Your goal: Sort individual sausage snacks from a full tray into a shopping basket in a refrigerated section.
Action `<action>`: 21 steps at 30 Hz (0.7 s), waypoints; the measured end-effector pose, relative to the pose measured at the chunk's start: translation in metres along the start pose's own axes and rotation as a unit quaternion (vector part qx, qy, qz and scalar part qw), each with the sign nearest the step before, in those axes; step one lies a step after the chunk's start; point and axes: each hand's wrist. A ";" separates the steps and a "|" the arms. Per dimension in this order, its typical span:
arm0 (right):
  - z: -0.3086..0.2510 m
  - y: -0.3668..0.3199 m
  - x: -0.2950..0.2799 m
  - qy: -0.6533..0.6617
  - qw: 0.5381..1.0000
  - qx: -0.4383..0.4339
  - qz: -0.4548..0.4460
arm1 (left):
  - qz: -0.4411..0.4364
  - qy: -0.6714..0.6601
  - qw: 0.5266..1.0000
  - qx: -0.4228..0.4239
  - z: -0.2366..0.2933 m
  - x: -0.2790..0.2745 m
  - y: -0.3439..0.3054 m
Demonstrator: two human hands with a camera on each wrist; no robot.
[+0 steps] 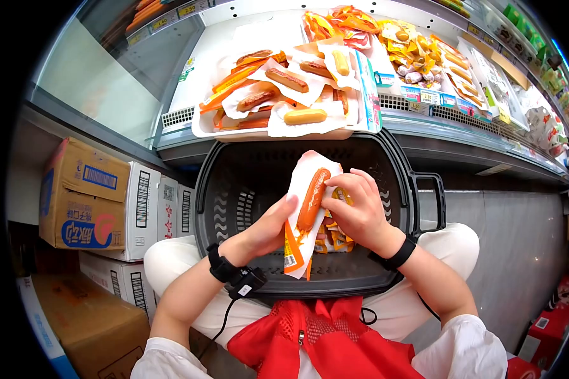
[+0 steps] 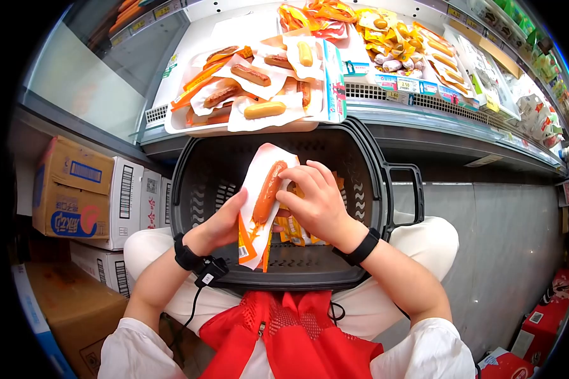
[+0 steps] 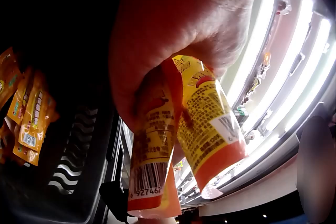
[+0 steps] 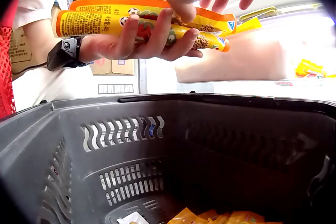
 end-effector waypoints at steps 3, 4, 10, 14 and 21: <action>-0.001 0.002 -0.001 -0.010 1.000 -0.016 -0.016 | 0.070 0.061 0.995 0.027 -0.002 -0.002 0.001; -0.003 0.003 -0.002 -0.016 1.000 -0.004 -0.021 | 0.072 0.065 0.995 0.032 -0.001 -0.003 0.001; -0.007 0.005 -0.001 0.084 0.991 0.106 0.003 | 0.133 0.064 0.986 0.078 0.004 0.004 0.001; -0.009 -0.003 0.008 0.330 0.888 0.312 0.073 | 0.141 0.082 0.981 0.105 0.004 0.008 0.000; -0.028 -0.013 0.015 0.609 0.612 0.497 -0.093 | 0.207 0.102 0.961 0.153 -0.009 0.004 0.007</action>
Point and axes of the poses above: each hand's wrist, its own y-axis towards the middle knuckle, its own x-axis out of the palm, z = x × y, and after that the axes turned 4 degrees about z, right-handed
